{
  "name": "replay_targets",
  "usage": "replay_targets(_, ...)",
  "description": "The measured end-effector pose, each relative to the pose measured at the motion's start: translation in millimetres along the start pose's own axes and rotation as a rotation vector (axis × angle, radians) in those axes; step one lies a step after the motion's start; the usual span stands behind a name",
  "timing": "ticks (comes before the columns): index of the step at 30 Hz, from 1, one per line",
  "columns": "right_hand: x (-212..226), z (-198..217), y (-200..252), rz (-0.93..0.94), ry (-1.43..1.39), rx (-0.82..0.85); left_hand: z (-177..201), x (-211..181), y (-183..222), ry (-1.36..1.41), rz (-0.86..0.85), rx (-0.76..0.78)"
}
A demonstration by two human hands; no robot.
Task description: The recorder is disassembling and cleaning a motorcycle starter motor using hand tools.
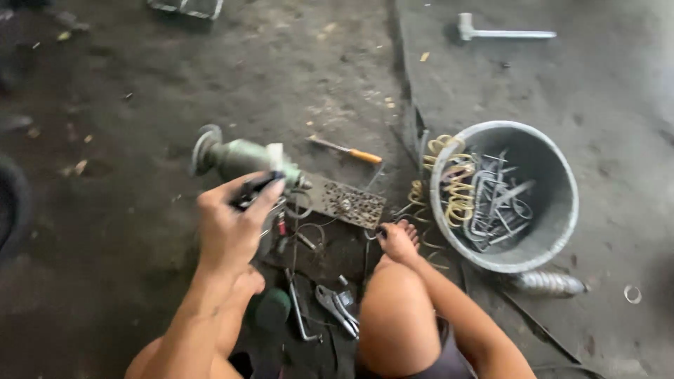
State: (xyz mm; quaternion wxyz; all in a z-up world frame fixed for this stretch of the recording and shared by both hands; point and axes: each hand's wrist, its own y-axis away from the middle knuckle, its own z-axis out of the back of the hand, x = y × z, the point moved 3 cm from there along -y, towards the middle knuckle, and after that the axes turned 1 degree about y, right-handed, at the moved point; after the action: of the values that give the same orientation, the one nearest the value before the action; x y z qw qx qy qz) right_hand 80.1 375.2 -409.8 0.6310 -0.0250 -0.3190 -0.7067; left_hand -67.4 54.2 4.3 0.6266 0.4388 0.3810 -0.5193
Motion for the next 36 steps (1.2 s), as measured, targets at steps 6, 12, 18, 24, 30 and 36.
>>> replay_targets(6, -74, -18, 40, -0.079, -0.056, -0.222, 2, -7, 1, -0.085, 0.009, 0.014)
replay_targets(12, -112, 24, 59, -0.129, -0.174, -0.612, 4, 0, 3, -0.146, 0.189, 0.035)
replay_targets(18, -128, 55, -18, -0.119, -0.154, -0.640, -9, 8, -2, -0.100, 0.306, 0.128)
replay_targets(24, -232, 4, -143, -0.111, 0.185, -0.530, -34, 26, -5, 0.128, 0.556, 0.247)
replay_targets(30, -246, 28, -191, -1.186, -0.040, -0.554, -50, 42, -10, 0.199, 0.505, 0.378)
replay_targets(36, -281, 54, -185, -1.046, -0.120, -0.226, -50, 38, -12, 0.270, 0.407, 0.424)
